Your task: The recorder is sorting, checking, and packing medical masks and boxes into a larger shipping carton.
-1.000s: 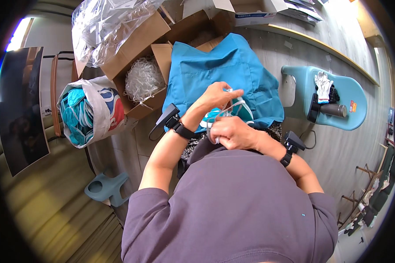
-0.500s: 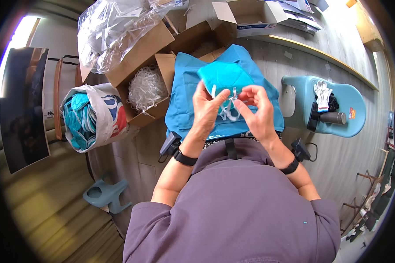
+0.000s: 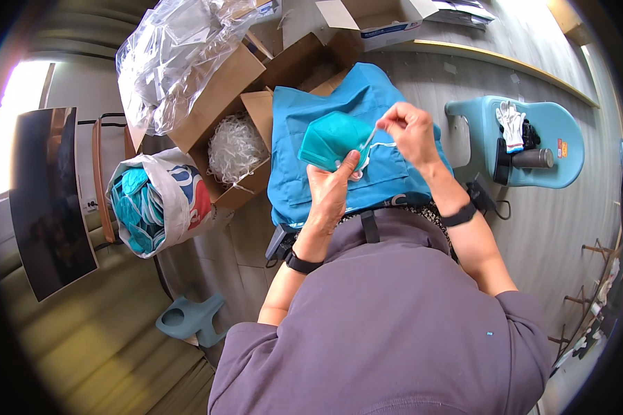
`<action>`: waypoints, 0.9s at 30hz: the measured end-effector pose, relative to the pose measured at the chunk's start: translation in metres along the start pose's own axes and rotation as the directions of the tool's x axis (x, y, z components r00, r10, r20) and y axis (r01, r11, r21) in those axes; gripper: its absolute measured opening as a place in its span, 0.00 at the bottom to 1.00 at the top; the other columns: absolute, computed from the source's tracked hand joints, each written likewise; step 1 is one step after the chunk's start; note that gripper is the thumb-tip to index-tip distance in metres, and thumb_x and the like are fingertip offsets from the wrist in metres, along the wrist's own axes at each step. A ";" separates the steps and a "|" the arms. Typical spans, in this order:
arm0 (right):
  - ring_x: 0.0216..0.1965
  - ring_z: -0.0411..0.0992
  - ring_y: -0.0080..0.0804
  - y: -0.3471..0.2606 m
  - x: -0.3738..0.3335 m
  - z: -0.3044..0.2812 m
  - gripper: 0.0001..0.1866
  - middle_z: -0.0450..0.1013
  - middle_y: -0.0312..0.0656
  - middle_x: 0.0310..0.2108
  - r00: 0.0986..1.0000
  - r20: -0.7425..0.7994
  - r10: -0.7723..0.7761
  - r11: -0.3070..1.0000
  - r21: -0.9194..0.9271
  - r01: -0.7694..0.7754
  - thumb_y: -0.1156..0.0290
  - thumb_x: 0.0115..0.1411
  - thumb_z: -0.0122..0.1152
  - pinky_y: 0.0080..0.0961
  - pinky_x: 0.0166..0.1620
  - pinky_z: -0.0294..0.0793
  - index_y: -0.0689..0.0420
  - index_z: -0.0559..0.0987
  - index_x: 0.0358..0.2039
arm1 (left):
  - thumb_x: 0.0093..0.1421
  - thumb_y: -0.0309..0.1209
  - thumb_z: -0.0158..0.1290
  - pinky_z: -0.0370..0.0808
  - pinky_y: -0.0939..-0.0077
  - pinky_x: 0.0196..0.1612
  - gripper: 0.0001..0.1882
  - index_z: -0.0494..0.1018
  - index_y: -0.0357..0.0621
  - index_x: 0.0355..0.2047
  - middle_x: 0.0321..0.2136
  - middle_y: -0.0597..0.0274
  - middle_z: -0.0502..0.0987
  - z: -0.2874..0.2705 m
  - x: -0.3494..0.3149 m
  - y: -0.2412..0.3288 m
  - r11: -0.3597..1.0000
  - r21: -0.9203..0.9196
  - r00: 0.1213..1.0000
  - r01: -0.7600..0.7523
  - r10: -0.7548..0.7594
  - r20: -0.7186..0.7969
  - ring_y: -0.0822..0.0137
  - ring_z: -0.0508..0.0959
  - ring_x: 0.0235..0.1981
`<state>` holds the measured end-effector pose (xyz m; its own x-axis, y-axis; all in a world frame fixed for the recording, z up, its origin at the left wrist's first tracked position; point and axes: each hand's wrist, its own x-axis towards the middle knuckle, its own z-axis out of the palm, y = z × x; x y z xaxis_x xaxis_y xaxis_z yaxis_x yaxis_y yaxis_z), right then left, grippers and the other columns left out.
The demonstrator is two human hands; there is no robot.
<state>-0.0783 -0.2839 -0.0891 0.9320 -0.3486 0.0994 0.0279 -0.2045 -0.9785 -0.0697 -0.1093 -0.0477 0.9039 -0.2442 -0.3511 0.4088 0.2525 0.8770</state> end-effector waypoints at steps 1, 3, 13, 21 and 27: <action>0.24 0.73 0.22 0.008 0.005 -0.001 0.04 0.76 0.39 0.24 0.999 -0.048 -0.006 0.999 0.036 0.008 0.84 0.53 0.63 0.20 0.28 0.71 0.61 0.78 0.24 | 0.60 0.20 0.58 0.70 0.82 0.25 0.05 0.76 0.39 0.37 0.30 0.65 0.79 0.001 -0.001 -0.003 0.999 -0.048 1.000 0.018 -0.018 0.014 0.75 0.75 0.26; 0.22 0.73 0.21 0.018 0.009 0.000 0.05 0.76 0.38 0.22 0.992 -0.123 -0.018 0.997 0.075 0.027 0.81 0.55 0.63 0.20 0.27 0.71 0.61 0.78 0.23 | 0.60 0.18 0.57 0.68 0.82 0.24 0.07 0.76 0.40 0.39 0.30 0.64 0.79 0.001 -0.002 -0.007 0.994 -0.100 0.999 0.039 -0.038 0.010 0.75 0.75 0.25; 0.29 0.70 0.13 -0.028 0.008 -0.011 0.10 0.78 0.31 0.36 0.895 0.360 0.265 0.782 0.462 -0.417 0.70 0.64 0.57 0.13 0.27 0.64 0.56 0.80 0.45 | 0.62 0.26 0.57 0.70 0.79 0.25 0.08 0.74 0.38 0.41 0.33 0.62 0.80 -0.024 -0.001 0.025 0.931 -0.262 0.967 0.253 -0.233 0.102 0.70 0.79 0.28; 0.28 0.68 0.10 -0.034 -0.009 0.005 0.12 0.77 0.31 0.33 0.878 0.463 0.123 0.865 0.384 -0.324 0.77 0.56 0.67 0.14 0.30 0.66 0.58 0.81 0.42 | 0.62 0.25 0.58 0.73 0.83 0.27 0.06 0.75 0.38 0.38 0.32 0.63 0.79 -0.018 0.000 0.024 0.952 -0.226 0.977 0.208 -0.190 0.102 0.73 0.78 0.29; 0.31 0.72 0.14 -0.050 -0.011 -0.002 0.10 0.78 0.33 0.31 0.825 0.539 0.169 0.805 0.408 -0.431 0.79 0.57 0.66 0.17 0.35 0.71 0.60 0.81 0.40 | 0.60 0.25 0.60 0.72 0.84 0.25 0.06 0.76 0.41 0.38 0.30 0.64 0.80 -0.014 -0.002 0.016 0.952 -0.169 0.967 0.256 -0.248 0.065 0.74 0.78 0.26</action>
<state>-0.0908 -0.2716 -0.0407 0.9687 0.1706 -0.1806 -0.2317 0.3583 -0.9044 -0.0632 -0.0914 -0.0379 0.7641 -0.3592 -0.5358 0.6415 0.3360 0.6896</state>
